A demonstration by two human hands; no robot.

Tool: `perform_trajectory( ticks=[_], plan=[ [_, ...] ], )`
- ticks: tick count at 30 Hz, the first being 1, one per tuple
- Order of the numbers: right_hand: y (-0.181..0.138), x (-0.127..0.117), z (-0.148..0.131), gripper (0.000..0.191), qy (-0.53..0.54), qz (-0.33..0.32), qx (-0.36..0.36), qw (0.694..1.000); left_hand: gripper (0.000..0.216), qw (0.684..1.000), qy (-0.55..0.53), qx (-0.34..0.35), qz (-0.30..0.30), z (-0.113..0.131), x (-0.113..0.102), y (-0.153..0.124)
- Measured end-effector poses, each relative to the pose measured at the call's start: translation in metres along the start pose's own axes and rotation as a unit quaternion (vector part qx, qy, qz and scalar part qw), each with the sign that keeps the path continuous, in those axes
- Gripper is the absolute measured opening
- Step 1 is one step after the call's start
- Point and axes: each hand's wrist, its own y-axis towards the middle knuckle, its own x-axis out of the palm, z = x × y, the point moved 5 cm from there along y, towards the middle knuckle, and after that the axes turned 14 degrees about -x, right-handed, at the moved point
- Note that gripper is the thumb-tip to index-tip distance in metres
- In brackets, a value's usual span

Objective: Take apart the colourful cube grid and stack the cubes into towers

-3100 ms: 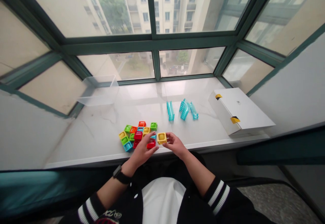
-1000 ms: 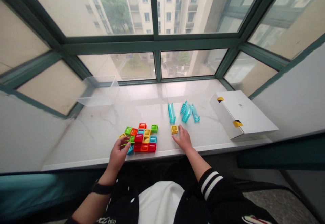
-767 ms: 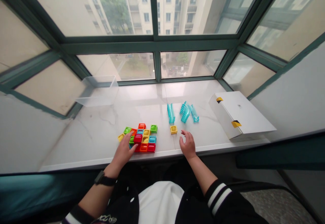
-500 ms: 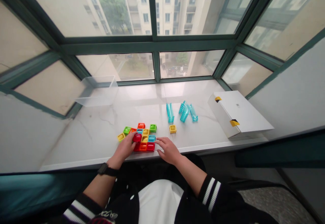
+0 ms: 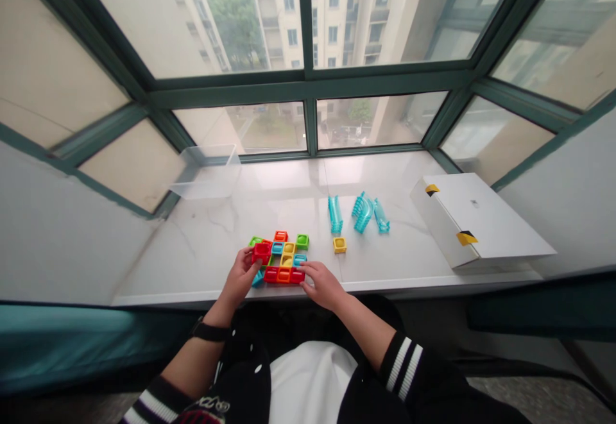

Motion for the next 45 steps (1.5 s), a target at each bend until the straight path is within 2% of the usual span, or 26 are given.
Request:
perform_trajectory(
  ticks=[4,7,11,15,21,26,32,41,45],
  plan=[
    [0.011,-0.025,-0.013,0.04,0.066,0.068,0.032,0.995,0.061,0.993,-0.088,-0.051,-0.054,0.015,0.022,-0.015],
    [0.019,-0.037,-0.029,0.049,0.137,0.091,0.046,0.985,0.061,0.987,-0.114,-0.073,-0.089,0.022,0.045,-0.027],
    [0.025,-0.039,-0.047,0.054,0.222,0.094,0.045,0.969,0.061,0.981,-0.127,-0.07,-0.13,0.024,0.073,-0.039],
    [0.021,-0.039,-0.047,0.052,0.271,0.1,0.074,0.955,0.065,0.974,-0.152,-0.083,-0.147,0.019,0.088,-0.046],
    [0.005,-0.047,-0.038,0.055,0.267,0.108,0.102,0.952,0.064,0.968,-0.143,-0.085,-0.189,0.014,0.093,-0.049],
    [0.0,-0.048,-0.037,0.06,0.284,0.12,0.106,0.945,0.061,0.975,-0.12,-0.063,-0.178,0.022,0.095,-0.053],
    [-0.001,-0.049,-0.039,0.071,0.263,0.102,0.106,0.954,0.056,0.991,-0.001,0.012,-0.136,0.036,0.101,-0.058],
    [-0.01,-0.049,-0.038,0.081,0.19,0.09,0.115,0.971,0.037,0.981,0.102,0.112,-0.119,0.037,0.11,-0.059],
    [-0.019,-0.06,-0.026,0.076,0.15,0.115,0.133,0.973,0.051,0.971,0.148,0.133,-0.134,0.031,0.108,-0.054]
  ],
)
